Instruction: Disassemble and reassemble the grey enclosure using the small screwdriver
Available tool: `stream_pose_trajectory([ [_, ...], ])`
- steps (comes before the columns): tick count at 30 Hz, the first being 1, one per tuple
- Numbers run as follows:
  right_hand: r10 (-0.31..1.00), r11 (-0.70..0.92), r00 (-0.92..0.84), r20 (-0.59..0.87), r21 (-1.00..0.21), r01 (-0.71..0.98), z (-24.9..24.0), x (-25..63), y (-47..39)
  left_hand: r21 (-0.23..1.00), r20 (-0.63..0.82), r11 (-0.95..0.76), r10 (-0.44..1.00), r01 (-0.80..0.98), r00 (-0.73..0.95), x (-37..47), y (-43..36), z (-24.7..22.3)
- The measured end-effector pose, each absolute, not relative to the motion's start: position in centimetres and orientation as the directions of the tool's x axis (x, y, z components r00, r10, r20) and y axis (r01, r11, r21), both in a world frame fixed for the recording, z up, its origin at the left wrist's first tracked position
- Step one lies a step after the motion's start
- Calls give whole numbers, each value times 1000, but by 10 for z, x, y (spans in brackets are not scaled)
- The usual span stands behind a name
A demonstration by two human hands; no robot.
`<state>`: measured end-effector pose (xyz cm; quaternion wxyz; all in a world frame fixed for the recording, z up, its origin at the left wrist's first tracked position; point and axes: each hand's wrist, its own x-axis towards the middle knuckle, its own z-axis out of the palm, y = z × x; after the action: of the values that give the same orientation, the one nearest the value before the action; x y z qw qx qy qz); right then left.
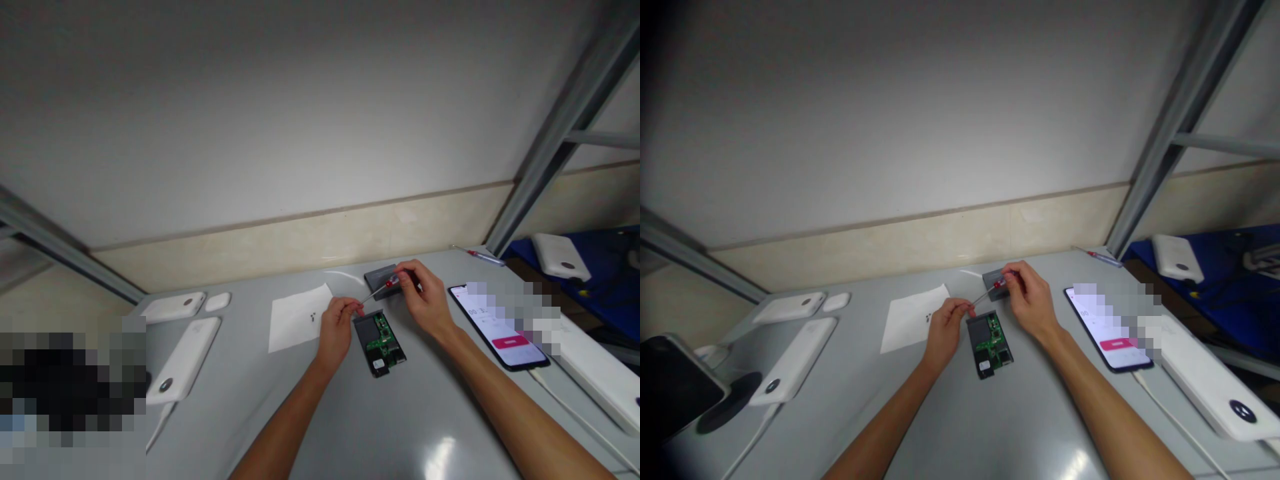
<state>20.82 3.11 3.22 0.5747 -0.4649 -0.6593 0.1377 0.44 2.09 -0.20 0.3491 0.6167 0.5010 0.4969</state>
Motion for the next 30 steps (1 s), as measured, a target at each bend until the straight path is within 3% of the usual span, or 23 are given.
stream_pose_trajectory([
  [13,687,600,113,718,-648,469,35,198,23,975,178,-172,983,144,-32,0,25,-2],
  [21,724,584,102,682,-685,435,34,195,21,987,139,-133,988,90,-63,-1,25,-1],
  [30,834,510,228,503,-860,33,39,180,19,985,168,-164,981,51,-101,4,21,7],
])
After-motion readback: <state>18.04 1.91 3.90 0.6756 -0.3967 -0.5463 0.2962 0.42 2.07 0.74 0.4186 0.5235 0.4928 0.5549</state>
